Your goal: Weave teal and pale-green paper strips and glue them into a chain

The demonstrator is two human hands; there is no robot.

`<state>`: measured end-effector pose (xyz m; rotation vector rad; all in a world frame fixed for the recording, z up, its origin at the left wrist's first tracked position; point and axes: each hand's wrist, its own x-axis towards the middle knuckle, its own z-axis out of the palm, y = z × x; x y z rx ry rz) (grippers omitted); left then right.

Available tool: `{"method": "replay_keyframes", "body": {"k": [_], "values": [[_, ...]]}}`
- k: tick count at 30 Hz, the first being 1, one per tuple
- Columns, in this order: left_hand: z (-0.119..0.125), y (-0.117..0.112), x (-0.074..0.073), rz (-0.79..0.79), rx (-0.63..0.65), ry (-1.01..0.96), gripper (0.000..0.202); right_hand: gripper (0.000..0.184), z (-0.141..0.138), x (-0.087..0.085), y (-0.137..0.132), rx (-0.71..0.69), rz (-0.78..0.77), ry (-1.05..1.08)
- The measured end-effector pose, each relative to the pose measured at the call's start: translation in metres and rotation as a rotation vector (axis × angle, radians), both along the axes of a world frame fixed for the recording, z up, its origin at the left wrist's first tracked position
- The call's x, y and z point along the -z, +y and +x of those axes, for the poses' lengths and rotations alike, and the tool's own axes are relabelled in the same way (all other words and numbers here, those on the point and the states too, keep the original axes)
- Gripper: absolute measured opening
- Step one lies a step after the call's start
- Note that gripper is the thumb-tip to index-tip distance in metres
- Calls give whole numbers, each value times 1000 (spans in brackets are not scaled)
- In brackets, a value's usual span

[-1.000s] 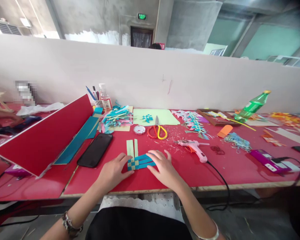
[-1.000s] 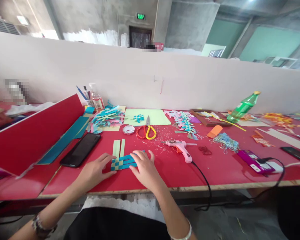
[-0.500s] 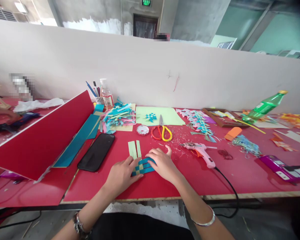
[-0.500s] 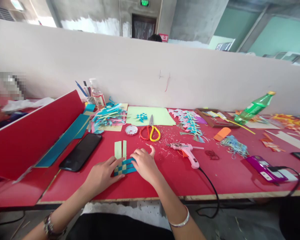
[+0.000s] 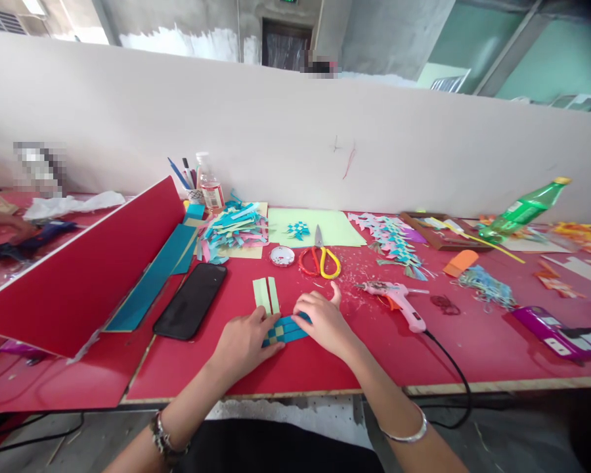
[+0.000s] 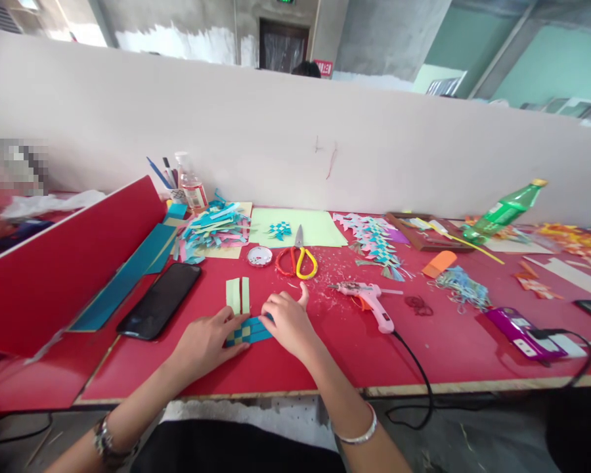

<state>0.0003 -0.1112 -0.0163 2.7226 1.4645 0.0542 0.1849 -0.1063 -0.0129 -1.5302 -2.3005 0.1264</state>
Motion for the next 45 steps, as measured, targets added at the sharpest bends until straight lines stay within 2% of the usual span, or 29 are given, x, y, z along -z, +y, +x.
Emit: {"method": "replay_keyframes", "body": {"k": [8, 13, 18, 21, 24, 28, 31, 35, 45], "values": [[0, -2, 3, 21, -20, -26, 42, 11, -1, 1, 1, 41, 4, -41], [0, -3, 5, 26, -25, -39, 41, 11, -1, 1, 3, 30, -7, -55], [-1, -2, 5, 35, -26, -34, 50, 8, 1, 3, 5, 2, -10, -47], [-1, -3, 4, 30, -29, -35, 46, 4, 1, 2, 4, -18, -15, -52], [0, -3, 4, 33, -19, -33, 40, 22, -2, -2, 4, -63, -2, -75], [0, -4, 7, 75, -25, -30, 48, 39, -8, -4, 11, -180, -62, -102], [-1, -5, 11, 105, -60, -55, 54, 41, -11, -3, 18, -207, -134, -116], [-1, -6, 15, 95, -79, -87, 49, 43, -11, -4, 25, -203, -198, -123], [-1, -7, 10, 54, -45, -99, 47, 37, -16, -5, 26, -204, -142, -119]]}}
